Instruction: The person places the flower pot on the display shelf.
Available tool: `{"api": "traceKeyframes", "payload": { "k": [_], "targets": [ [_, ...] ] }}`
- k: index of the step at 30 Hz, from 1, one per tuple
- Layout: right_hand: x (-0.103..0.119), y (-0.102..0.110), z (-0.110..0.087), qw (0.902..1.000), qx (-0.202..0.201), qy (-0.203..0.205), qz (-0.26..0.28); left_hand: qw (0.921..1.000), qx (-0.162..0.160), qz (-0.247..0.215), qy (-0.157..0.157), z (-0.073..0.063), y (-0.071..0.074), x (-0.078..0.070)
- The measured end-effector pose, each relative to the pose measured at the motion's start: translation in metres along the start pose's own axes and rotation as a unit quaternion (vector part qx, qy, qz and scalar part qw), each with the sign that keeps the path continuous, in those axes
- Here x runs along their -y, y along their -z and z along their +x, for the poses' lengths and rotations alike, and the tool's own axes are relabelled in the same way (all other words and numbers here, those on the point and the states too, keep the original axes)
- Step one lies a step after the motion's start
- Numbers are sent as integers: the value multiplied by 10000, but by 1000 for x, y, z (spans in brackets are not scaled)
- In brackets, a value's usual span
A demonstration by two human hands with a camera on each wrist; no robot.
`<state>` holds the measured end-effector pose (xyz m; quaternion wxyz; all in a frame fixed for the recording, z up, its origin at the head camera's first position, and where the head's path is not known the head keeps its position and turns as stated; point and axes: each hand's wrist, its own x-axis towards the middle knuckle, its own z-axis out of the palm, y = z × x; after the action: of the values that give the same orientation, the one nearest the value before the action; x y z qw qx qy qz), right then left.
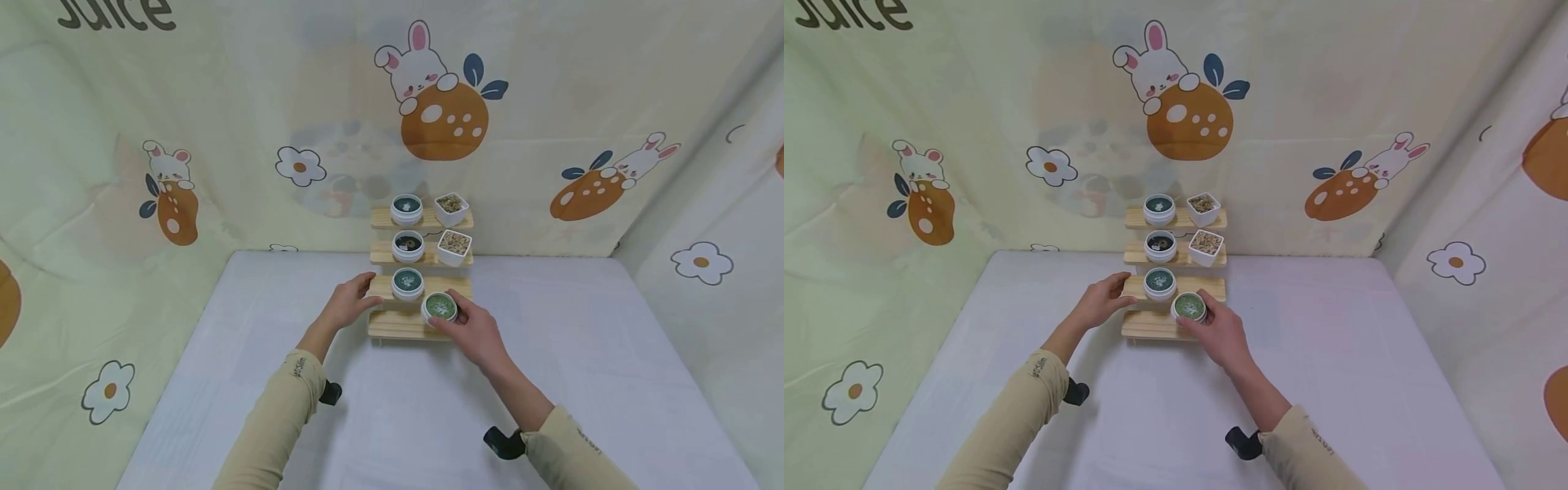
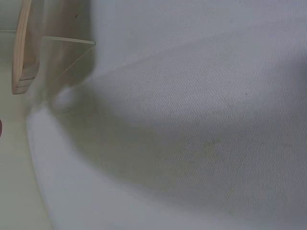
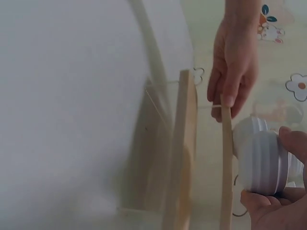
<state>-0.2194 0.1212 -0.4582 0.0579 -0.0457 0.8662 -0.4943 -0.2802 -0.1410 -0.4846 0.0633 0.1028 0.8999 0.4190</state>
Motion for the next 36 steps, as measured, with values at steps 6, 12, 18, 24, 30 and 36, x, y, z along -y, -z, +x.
{"api": "traceKeyframes", "payload": {
  "k": [6,12,18,24,30,36],
  "targets": [
    [0,8,17,9990,-293,153,-306,10000,-33,-9,-52,0,0,-1],
    [-3,8,26,9977,-422,188,-493,9999,-43,-52,-82,-2,1,-2],
    [-4,8,32,9969,-516,178,-560,10000,-8,-70,0,-3,0,-3],
    [-4,10,38,9957,-592,184,-688,10000,-29,-57,-20,-2,-1,-4],
    [-5,11,39,9944,-700,278,-737,10000,-21,-88,-27,-1,-1,-5],
    [-8,10,39,9946,-727,259,-688,10000,1,-50,-17,-1,-2,-6]
  ]
}}
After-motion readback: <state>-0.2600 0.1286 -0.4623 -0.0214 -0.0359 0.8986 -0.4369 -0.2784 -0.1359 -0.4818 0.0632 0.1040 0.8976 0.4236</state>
